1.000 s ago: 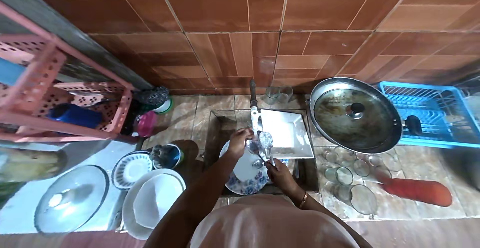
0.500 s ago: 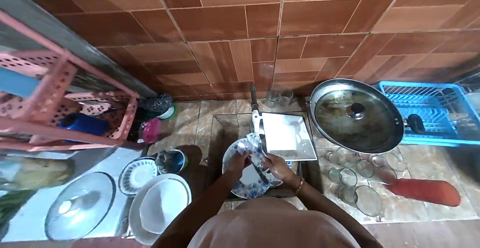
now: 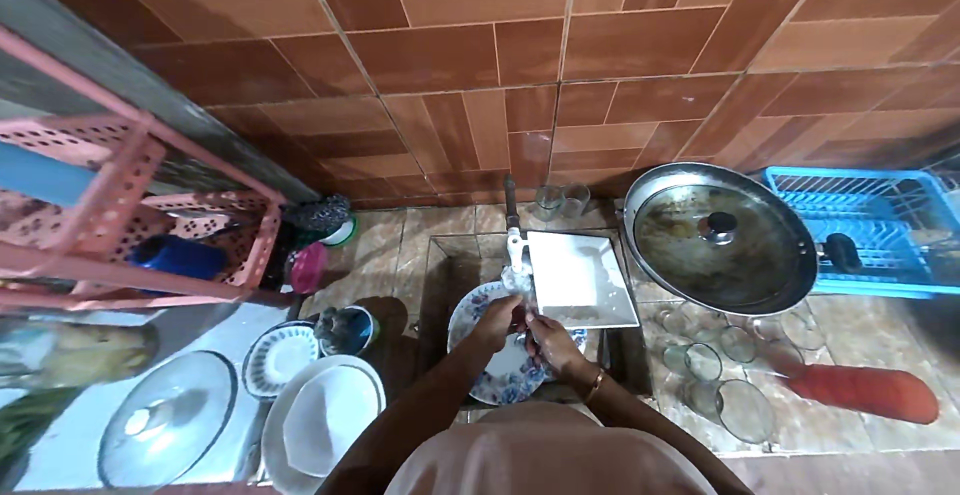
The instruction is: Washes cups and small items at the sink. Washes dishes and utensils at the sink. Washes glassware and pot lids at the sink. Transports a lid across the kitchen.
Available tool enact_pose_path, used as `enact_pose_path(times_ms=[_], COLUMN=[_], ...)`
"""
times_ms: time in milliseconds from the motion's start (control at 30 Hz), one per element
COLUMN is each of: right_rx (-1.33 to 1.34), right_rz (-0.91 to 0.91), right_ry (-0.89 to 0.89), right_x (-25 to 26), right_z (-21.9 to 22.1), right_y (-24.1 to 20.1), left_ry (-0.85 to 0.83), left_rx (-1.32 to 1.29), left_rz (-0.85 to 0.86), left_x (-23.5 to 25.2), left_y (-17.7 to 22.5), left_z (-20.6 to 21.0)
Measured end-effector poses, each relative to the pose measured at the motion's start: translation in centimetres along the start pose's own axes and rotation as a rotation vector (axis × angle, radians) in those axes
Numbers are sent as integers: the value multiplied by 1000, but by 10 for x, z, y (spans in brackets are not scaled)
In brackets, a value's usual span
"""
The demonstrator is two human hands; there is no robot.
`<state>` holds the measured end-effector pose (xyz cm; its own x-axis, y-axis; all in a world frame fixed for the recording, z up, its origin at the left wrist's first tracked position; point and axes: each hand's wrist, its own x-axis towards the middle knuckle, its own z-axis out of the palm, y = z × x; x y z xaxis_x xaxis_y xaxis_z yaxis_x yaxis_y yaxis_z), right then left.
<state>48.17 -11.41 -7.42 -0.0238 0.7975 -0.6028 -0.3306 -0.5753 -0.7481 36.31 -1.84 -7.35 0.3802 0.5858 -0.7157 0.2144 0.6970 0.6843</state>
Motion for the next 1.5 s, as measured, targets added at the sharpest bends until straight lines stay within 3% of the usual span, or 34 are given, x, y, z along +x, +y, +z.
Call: enact_pose_path(times_ms=[100,467,700,767,833,900,967,1067,1233,1333,1433,1500], right_rx=[-40,-81,-49,-52,-82,-131,-172,-176,-174,-209,-243,-249], right_rz=[20,18,22,41,68,86,78,87,79,47,63,80], right_ry=[-16,-67,-117,-143,-181,-222,-250,-247,-244,-227,-185,-152], right_x=[-2,-16,-23,-25,-27,-24,-19,-14,-15,-15,-15,-13], right_z=[0,-13,-23,-27,-34,-41,-42,-42,-42,-41,-35,-29], right_y=[10,-8,-3,-3,-6,-9,-11,-16,-15,-15,-21,-26], left_ry=[21,161,177,110,-83,-247,-258,-209,-55,44,236,296], left_rx=[5,-15,127,284,437,581,673,692,1010,1074,891,576], left_rz=[-49,27,204,316,389,369,304,265,373,426,423,450], left_x=[3,11,27,30,29,28,29,31,27,26,26,30], left_y=[2,24,21,18,23,32,36,42,46,42,31,16], left_z=[-3,1,-6,-14,-26,-32,-33,-31,-23,-17,-9,-4])
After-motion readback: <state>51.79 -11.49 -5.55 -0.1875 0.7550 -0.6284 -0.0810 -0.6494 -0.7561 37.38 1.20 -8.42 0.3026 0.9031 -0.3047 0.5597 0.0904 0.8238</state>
